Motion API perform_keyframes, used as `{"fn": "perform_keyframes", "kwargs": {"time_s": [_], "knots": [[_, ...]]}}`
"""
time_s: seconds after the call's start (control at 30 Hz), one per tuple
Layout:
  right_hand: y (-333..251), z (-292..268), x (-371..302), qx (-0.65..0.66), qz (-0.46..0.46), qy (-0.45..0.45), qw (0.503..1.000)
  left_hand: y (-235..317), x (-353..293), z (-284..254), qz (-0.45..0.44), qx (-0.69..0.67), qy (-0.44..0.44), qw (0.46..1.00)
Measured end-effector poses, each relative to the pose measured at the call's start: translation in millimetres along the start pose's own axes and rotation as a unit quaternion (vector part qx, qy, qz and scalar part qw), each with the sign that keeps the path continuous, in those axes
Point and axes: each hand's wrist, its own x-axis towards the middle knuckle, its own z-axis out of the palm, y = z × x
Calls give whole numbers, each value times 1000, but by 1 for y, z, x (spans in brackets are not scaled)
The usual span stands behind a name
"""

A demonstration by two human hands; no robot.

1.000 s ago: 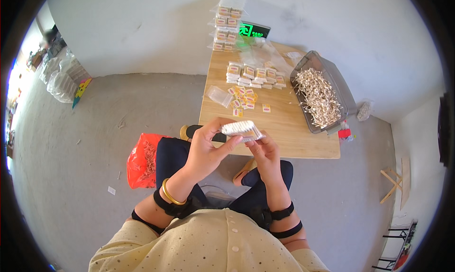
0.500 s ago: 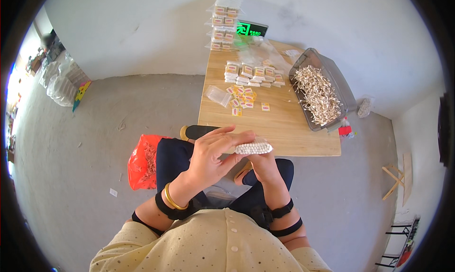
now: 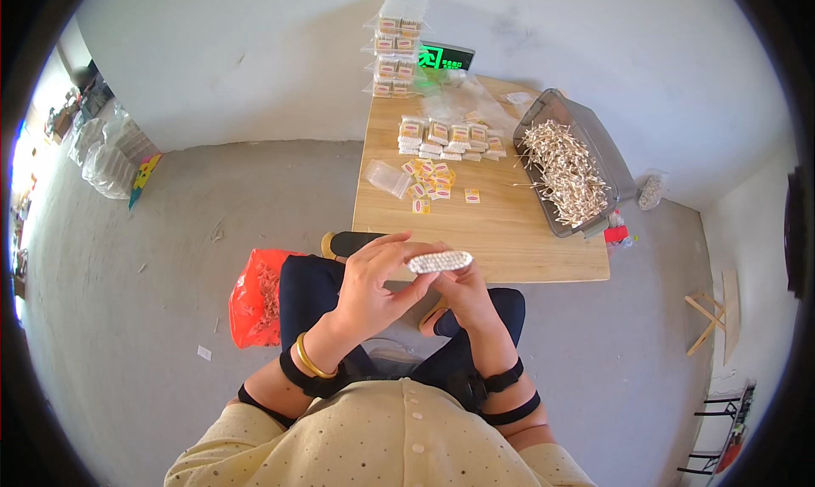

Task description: Manually sort and package cotton swabs into small plastic bags.

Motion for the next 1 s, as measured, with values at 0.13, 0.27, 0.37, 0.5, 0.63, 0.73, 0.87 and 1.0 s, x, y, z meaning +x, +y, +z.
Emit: {"fn": "perform_keyframes", "kwargs": {"time_s": [0.13,0.27,0.37,0.5,0.63,0.73,0.87,1.0], "knots": [[12,-12,4,-172,3,58,983,-10,-8,5,-194,-131,33,972],[21,-29,12,-155,-64,69,983,-38,-14,4,-355,-338,85,867],[19,-42,15,-116,-83,77,987,-57,-24,12,-406,-367,10,837],[31,-40,27,-62,-40,156,985,-78,-35,39,-444,-411,-65,794],[47,-40,33,-60,31,104,992,-98,-29,66,-443,-386,-38,808],[71,-62,41,-3,19,147,989,-118,-29,85,-450,-290,-68,842],[92,-127,66,-34,66,267,961,-171,-38,103,-413,-174,-109,887],[75,-208,113,-112,81,360,922,-226,-54,111,-354,-14,-119,927]]}}
